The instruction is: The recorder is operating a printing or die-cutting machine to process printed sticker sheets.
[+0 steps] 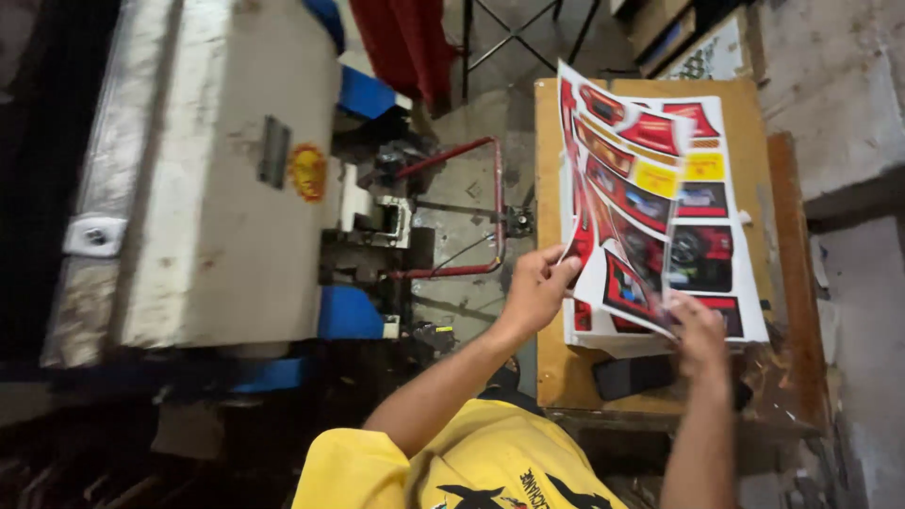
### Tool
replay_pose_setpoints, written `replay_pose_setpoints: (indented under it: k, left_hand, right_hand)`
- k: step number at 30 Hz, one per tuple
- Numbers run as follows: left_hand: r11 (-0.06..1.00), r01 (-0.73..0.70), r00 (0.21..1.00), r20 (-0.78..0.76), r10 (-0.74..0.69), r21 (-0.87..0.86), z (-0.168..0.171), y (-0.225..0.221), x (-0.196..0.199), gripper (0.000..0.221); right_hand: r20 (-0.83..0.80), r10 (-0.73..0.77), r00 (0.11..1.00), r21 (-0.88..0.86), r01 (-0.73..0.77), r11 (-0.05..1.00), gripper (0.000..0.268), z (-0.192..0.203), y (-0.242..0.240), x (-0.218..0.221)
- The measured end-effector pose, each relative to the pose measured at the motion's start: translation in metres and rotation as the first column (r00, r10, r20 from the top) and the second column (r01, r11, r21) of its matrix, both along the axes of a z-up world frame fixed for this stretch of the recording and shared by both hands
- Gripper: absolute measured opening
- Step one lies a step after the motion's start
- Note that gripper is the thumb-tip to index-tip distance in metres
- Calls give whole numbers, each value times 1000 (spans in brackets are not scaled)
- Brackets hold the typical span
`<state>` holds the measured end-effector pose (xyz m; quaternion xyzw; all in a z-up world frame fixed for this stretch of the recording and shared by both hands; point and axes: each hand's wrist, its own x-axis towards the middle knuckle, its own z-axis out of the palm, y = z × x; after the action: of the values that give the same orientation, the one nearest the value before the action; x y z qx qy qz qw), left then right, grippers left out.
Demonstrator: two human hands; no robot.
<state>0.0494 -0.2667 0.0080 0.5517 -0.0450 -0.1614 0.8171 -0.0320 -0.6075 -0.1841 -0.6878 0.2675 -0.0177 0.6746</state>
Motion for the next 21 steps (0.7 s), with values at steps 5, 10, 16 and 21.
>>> replay_pose_setpoints:
  k: [5, 10, 16, 21]
  left_hand:
    - [953, -176, 983, 88, 158, 246, 11, 116, -7, 20]
    - [834, -487, 863, -7, 506, 258, -27, 269, 16, 23]
    - [474, -569, 660, 30, 750, 672, -172, 415, 97, 27]
    - [207, -478, 589, 137, 796, 854, -212, 480, 131, 19]
  right_hand:
    - [-4, 19, 1000, 648, -12, 761, 44, 90, 150, 54]
    - [125, 238, 963, 618, -263, 741, 58, 124, 284, 121]
    - [63, 457, 887, -68, -453, 889, 57, 93, 452, 193]
    - [-48, 505, 862, -560, -442, 701, 63, 32, 517, 219]
